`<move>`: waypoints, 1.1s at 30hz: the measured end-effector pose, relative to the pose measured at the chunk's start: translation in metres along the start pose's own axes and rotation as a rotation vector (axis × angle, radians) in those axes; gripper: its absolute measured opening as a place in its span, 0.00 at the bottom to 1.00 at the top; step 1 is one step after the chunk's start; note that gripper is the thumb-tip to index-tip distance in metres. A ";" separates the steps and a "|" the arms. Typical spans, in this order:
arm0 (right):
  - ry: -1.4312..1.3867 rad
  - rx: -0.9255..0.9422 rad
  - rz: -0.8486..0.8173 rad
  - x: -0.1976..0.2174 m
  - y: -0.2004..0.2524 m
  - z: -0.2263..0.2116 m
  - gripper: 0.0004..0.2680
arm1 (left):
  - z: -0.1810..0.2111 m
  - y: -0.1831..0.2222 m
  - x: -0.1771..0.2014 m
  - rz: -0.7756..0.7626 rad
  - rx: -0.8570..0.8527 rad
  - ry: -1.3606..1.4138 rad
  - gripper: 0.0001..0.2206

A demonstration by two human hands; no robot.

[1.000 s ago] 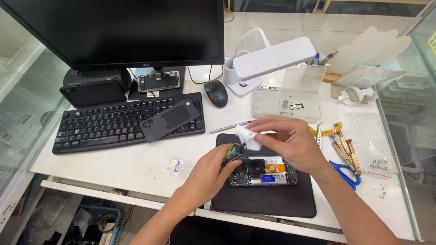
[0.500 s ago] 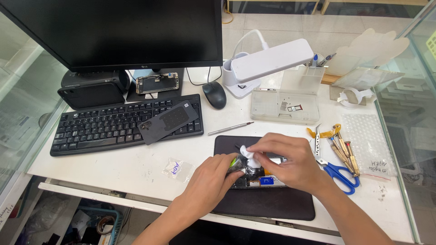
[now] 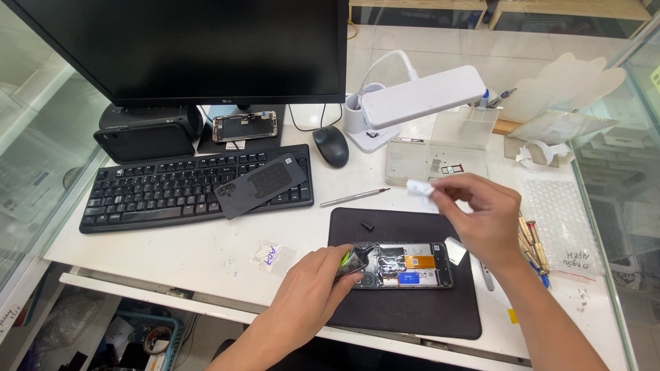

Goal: The person applies adhesive to the internal frame of a disassembled smartphone and then attaches the back cover. The person uses a tube to apply adhesive along the edges of the phone's internal frame and then aligns and presses the back cover into place.

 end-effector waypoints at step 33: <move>0.549 0.202 -0.363 -0.042 -0.014 -0.001 0.07 | -0.024 0.009 0.016 -0.077 0.296 0.367 0.20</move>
Point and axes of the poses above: each hand's wrist, its own y-axis away from the middle knuckle, its own x-axis out of the back of the hand, z = x × y, the point moved 7 cm from there along -y, towards the middle knuckle, and after that the axes turned 2 degrees about -x, right-handed, at the moved point
